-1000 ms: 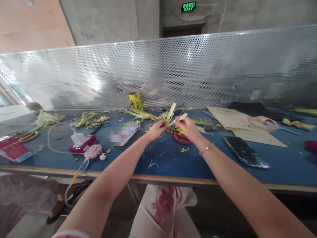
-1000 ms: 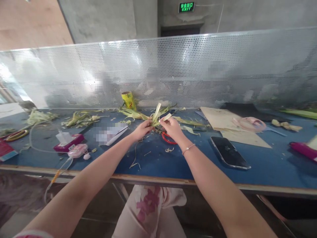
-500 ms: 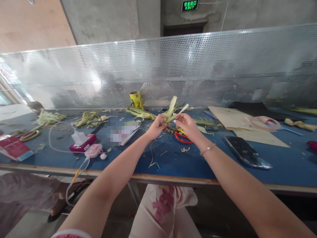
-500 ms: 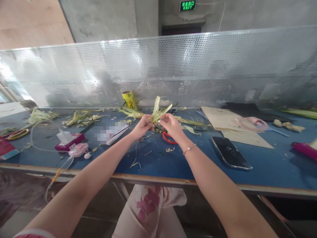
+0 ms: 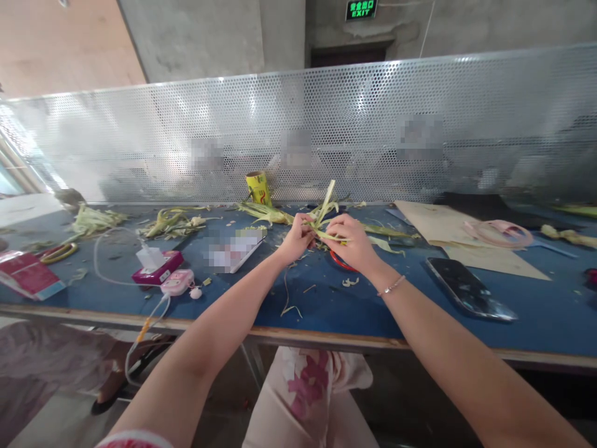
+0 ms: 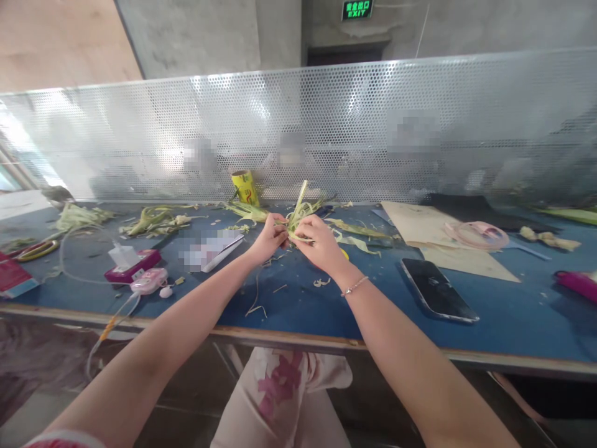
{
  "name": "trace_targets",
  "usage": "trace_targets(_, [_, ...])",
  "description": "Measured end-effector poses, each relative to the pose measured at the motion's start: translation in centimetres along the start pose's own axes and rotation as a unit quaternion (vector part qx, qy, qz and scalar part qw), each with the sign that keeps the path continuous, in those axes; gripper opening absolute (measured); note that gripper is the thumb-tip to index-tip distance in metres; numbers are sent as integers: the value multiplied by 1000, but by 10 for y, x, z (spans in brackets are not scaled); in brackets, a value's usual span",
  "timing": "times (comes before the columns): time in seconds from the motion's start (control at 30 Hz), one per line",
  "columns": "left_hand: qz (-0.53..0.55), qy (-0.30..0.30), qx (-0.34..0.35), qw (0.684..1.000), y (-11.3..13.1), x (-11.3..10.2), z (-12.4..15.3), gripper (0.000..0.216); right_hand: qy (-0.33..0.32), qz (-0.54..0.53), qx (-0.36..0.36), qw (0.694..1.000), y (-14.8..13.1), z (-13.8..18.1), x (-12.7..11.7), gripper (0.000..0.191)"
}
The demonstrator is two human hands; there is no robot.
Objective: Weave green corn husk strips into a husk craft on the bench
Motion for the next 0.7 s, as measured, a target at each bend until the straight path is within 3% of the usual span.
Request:
trace_targets(0.23, [-39, -26, 56, 997, 6, 3, 3, 33, -81, 2, -59, 995, -7, 3, 20, 9])
trace_targets(0.33, [-54, -47, 91, 993, 8, 4, 5, 35, -79, 7, -64, 995, -13, 3, 21, 9])
trace_targets(0.43, [-59, -29, 87, 994, 5, 2, 3, 27, -37, -7, -54, 998, -17, 2, 11, 10])
trace_targets(0.6, [-81, -2, 54, 995, 1, 0, 2, 13, 123, -1, 93, 988, 7, 0, -13, 15])
trace_targets(0.7, [-94, 15, 36, 995, -1, -2, 3, 10, 155, -22, 186, 970, 32, 1, -15, 20])
Point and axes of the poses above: each hand's wrist, its own z-axis away from the middle knuckle, its own x-axis out of the palm, y = z × x, the point moved 5 cm from there along -z, towards the middle knuckle, and after that the axes turned 3 degrees about -y, right-handed, at the moved point
